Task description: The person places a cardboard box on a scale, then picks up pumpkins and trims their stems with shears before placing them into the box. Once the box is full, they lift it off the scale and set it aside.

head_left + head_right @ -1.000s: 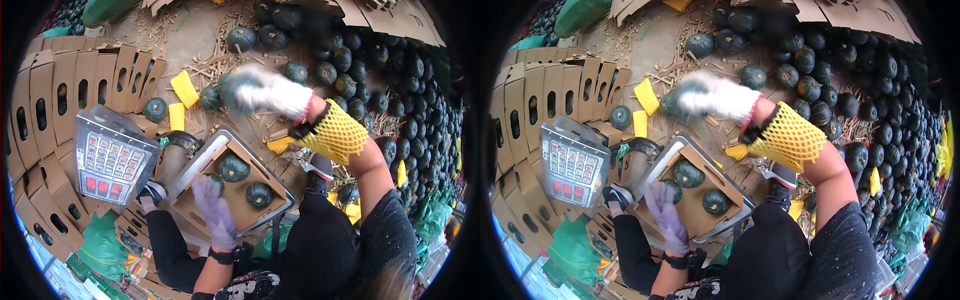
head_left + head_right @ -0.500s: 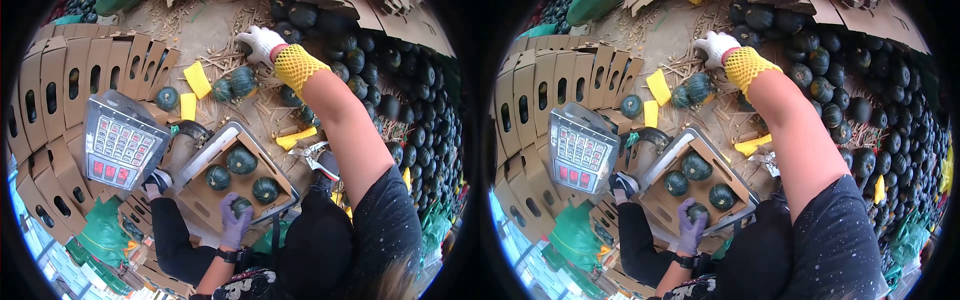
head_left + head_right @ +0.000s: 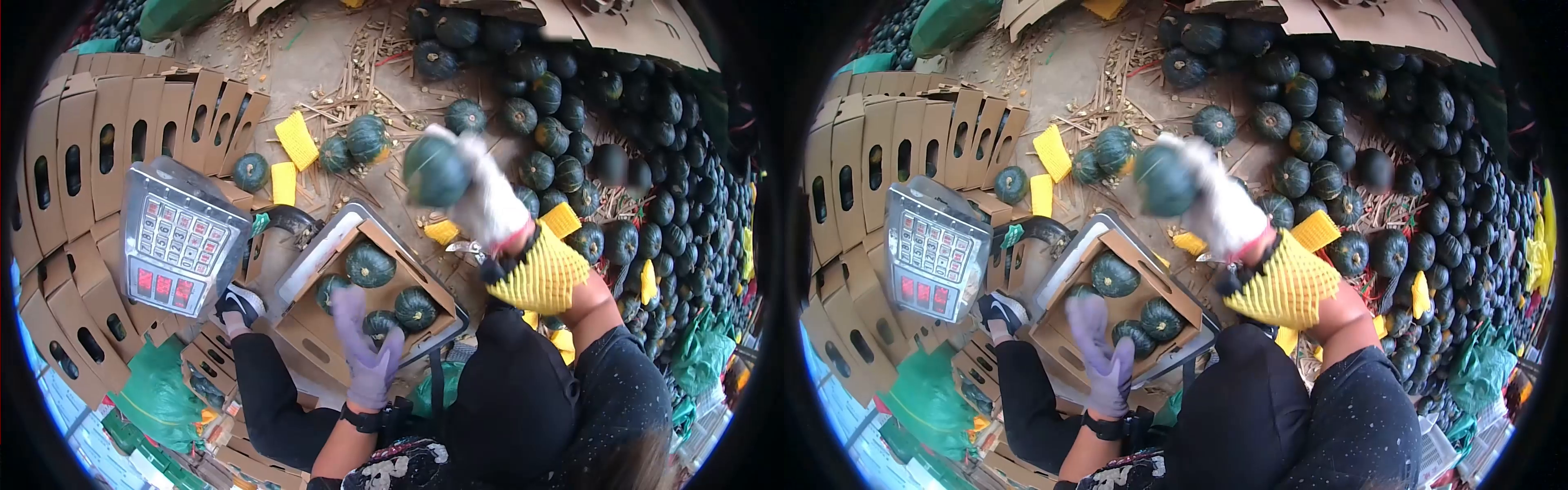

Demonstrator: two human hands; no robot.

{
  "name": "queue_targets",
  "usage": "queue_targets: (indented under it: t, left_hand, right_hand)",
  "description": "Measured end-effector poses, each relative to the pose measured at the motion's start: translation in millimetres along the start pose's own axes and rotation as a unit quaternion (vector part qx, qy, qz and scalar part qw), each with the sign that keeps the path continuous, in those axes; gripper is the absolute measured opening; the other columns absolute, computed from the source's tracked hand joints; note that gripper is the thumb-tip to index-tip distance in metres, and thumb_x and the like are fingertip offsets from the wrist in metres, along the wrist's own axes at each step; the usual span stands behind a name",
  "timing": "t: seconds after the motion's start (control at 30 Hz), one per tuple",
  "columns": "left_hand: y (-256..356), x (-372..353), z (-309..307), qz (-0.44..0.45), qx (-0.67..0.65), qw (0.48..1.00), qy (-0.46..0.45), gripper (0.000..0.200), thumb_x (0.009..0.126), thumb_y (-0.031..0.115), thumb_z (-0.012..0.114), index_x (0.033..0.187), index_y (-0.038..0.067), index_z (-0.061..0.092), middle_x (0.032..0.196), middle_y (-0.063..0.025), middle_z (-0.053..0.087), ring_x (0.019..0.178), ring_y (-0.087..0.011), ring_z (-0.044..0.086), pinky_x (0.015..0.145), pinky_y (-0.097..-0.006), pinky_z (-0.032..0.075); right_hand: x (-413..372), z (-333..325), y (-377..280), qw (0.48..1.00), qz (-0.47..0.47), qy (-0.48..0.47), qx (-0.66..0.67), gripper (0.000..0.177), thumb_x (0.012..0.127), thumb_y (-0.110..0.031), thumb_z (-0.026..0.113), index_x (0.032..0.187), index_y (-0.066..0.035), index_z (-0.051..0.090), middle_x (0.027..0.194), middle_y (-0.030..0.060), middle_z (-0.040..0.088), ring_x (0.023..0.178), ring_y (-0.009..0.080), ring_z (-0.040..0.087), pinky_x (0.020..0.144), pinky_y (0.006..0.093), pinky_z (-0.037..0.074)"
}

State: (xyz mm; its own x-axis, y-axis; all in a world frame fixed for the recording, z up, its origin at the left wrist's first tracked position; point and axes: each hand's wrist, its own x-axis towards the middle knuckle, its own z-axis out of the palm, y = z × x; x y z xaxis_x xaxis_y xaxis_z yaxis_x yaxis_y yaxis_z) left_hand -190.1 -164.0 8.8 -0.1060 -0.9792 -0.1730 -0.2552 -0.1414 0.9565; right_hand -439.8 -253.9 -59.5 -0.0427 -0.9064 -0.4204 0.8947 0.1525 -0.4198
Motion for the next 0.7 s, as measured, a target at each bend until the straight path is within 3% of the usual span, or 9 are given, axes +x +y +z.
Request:
queue_targets:
  t: [0.07,0.13,0.23,0.3,0.4,0.47,0.53,0.6,0.7]
  left_hand:
    - [15.3,11.4,-0.2,0.038,-0.074,0.996,-0.01,0.094,0.086,0.015,0.078,0.16,0.005,0.021,0.149,-0.015,0.044,0.13,-0.03,0.053,0.117,-0.0433,0.039]
    - [29.8,15.4,-4.2,-0.04,-0.037,0.99,0.127,0.091,0.093,0.041,0.074,0.159,0.009,0.022,0.147,-0.013,0.044,0.129,-0.0284,0.053,0.106,-0.047,0.05]
    - [-2.3,3.0,-67.8,-0.115,0.032,0.987,0.108,0.074,0.097,0.036,0.068,0.153,0.006,0.029,0.142,-0.0137,0.044,0.125,-0.026,0.054,0.1,-0.0397,0.051]
    - [-24.7,-17.7,-95.9,-0.242,0.025,0.963,0.115,0.058,0.1,0.029,0.066,0.144,0.002,0.039,0.141,-0.0132,0.042,0.124,-0.0231,0.051,0.107,-0.0347,0.045]
    - [-64.6,-55.0,-126.1,-0.323,0.009,0.941,0.103,0.054,0.099,0.027,0.067,0.141,0.002,0.044,0.142,-0.0117,0.043,0.125,-0.0223,0.051,0.107,-0.0331,0.044]
    - [-77.7,-61.4,-135.9,-0.375,-0.033,0.926,0.036,0.052,0.097,0.025,0.069,0.14,0.003,0.05,0.145,-0.0113,0.04,0.131,-0.0228,0.049,0.108,-0.0329,0.044]
    - [-75.6,-56.1,-129.9,-0.4,-0.033,0.916,0.012,0.052,0.096,0.022,0.071,0.14,0.004,0.052,0.146,-0.0121,0.041,0.133,-0.0229,0.047,0.109,-0.0326,0.044]
    - [-74.9,-47.4,-128.9,-0.414,-0.037,0.909,-0.019,0.052,0.094,0.02,0.072,0.14,0.004,0.055,0.146,-0.013,0.042,0.136,-0.023,0.045,0.109,-0.0323,0.043]
    - [-70.9,-50.0,-128.5,-0.331,0.138,0.93,-0.076,0.051,0.093,0.017,0.073,0.141,0.009,0.058,0.146,-0.0152,0.044,0.139,-0.0264,0.043,0.111,-0.0339,0.043]
  right_hand:
    - [-19.1,11.2,-8.2,0.928,0.004,-0.238,-0.288,0.056,0.096,-0.046,0.066,0.139,-0.01,0.059,0.134,0.0159,0.062,0.123,0.0343,0.061,0.105,0.05,0.048]
    - [-19.8,27.4,-34.1,0.729,0.004,-0.505,-0.461,0.049,0.094,-0.03,0.075,0.134,-0.004,0.064,0.132,0.0145,0.064,0.126,0.031,0.06,0.108,0.0436,0.045]
    - [39.1,7.1,-36.7,0.691,-0.244,-0.175,-0.658,0.035,0.088,-0.03,0.072,0.117,-0.009,0.07,0.109,0.017,0.068,0.106,0.0386,0.065,0.095,0.0455,0.053]
    - [112.9,-16.2,-57.6,0.478,-0.401,-0.025,-0.781,0.038,0.084,-0.036,0.071,0.117,-0.017,0.07,0.126,0.0126,0.062,0.114,0.0372,0.061,0.092,0.0486,0.055]
    - [216.8,-79.1,-57.1,0.297,-0.389,0.079,-0.868,0.05,0.08,-0.032,0.073,0.129,-0.026,0.066,0.142,0.0089,0.056,0.132,0.036,0.052,0.105,0.0493,0.05]
    - [207.3,-51.5,-47.4,0.281,-0.259,0.12,-0.916,0.057,0.076,-0.025,0.073,0.132,-0.024,0.06,0.154,0.0134,0.041,0.148,0.0396,0.034,0.096,0.0643,0.047]
    - [205.8,-31.5,-54.4,0.292,-0.325,0.101,-0.894,0.023,0.074,-0.017,0.067,0.097,-0.019,0.069,0.119,0.0083,0.059,0.119,0.034,0.055,0.085,0.0494,0.055]
    - [215.8,-21.6,-73.4,0.26,-0.134,0.04,-0.955,0.058,0.08,-0.034,0.075,0.137,-0.025,0.063,0.15,0.0112,0.05,0.132,0.0391,0.053,0.108,0.0458,0.049]
    - [194.2,-48.4,-72.3,0.326,-0.154,0.025,-0.932,0.071,0.077,-0.038,0.08,0.143,-0.03,0.056,0.149,0.0167,0.049,0.126,0.0403,0.058,0.105,0.0494,0.051]
